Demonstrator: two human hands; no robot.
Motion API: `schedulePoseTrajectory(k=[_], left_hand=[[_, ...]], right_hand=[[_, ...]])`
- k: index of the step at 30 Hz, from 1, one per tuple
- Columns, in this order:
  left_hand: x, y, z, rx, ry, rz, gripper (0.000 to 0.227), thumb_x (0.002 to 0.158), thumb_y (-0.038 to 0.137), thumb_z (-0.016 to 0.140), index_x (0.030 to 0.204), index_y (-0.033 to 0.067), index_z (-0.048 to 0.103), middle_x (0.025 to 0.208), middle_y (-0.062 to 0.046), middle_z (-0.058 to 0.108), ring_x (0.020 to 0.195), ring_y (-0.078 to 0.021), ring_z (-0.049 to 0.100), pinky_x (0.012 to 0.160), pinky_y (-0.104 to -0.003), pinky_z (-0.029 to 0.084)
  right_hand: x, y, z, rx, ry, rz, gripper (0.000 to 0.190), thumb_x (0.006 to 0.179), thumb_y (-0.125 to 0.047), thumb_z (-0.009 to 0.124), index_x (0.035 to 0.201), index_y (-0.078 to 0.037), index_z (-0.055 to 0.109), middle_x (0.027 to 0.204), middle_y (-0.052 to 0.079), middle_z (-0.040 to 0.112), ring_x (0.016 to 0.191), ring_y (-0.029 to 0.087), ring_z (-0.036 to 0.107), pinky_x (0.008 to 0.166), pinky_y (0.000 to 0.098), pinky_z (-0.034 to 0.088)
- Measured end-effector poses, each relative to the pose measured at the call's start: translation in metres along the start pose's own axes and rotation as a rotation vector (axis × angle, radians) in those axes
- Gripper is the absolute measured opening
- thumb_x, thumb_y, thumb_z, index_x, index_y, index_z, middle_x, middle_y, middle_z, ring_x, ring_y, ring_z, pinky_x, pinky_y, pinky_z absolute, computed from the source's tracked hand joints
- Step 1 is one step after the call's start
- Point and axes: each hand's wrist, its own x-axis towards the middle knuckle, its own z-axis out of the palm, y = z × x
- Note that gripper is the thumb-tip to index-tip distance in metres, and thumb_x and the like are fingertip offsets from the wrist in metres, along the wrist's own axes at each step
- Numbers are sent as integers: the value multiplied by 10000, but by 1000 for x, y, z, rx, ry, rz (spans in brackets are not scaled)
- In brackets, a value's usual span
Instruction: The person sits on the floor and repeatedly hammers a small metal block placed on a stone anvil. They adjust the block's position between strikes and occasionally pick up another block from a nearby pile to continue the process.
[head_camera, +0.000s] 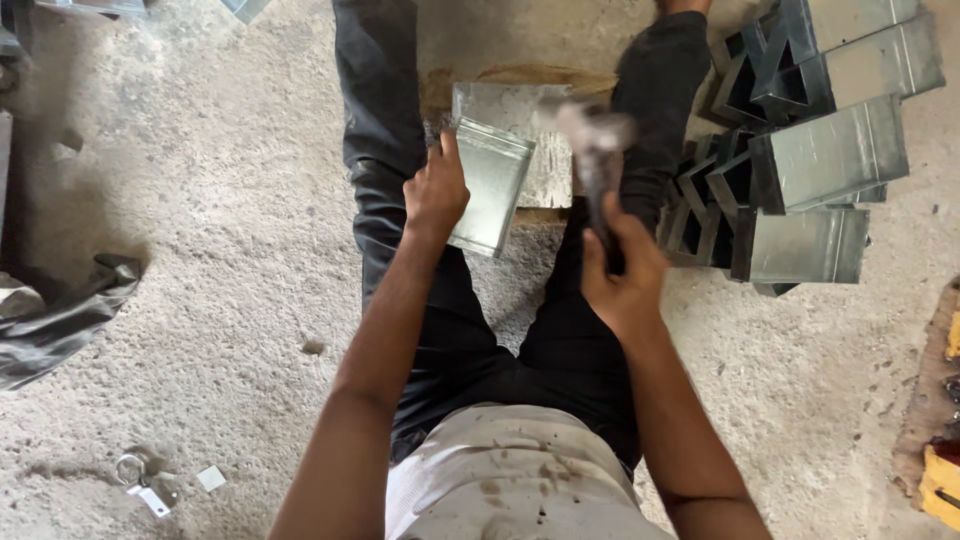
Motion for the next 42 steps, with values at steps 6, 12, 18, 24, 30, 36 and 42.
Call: schedulePoseTrajectory(k=[6,12,18,24,30,36,42], left_hand=[[-2,17,-15,51,-100,12,593,1006,70,527,1556,28,309,1221,-246,625,995,-402,733,757,-530,608],[-1,30,-25,14,321,133,448,1027,307,633,1377,49,528,1316,-209,572,1211,-387,585,947,-534,531],[-12,66,-4,-185,-164,234,403,919,294,654,1274,108,617,1239,-140,671,1136,-386,658,904,-522,521],[-15,46,-12,-780,458,379,277,963,177,605,1183,18,663,1003,-203,707,939,-410,675,816,-484,527],[19,39,51,-1012,828,361,458,1073,269,390,1173,-105,633,763,-244,606,679,-414,576,668,-470,474],[14,37,54,-1122,648,410,570,1100,361,301,899,-56,634,626,-208,550,540,-352,557,569,-448,423],[3,47,28,-1089,776,425,522,1100,302,340,1009,-99,661,658,-260,571,593,-444,590,589,-494,460]], right_hand=[[-6,22,5,-52,-214,171,436,964,-66,685,1383,29,611,1134,185,720,882,186,718,709,296,555],[-56,42,39,16,-41,358,480,1050,-169,678,1459,13,502,1072,172,721,940,195,707,817,303,557],[-94,84,45,172,-55,642,496,996,-126,680,1450,-15,516,1064,129,705,860,194,649,758,325,536],[-99,40,15,362,-9,705,518,966,-83,707,1450,-48,528,965,53,621,664,86,544,566,249,463],[-59,-39,-29,505,167,262,477,1007,-20,676,1443,-33,481,891,90,623,540,70,539,455,228,431],[-19,-68,-64,488,184,-309,433,1021,39,606,1372,-151,438,796,143,649,483,142,590,477,256,479],[1,-54,-25,-55,-240,-164,440,977,46,710,1380,15,537,1169,239,698,869,148,659,705,256,521]])
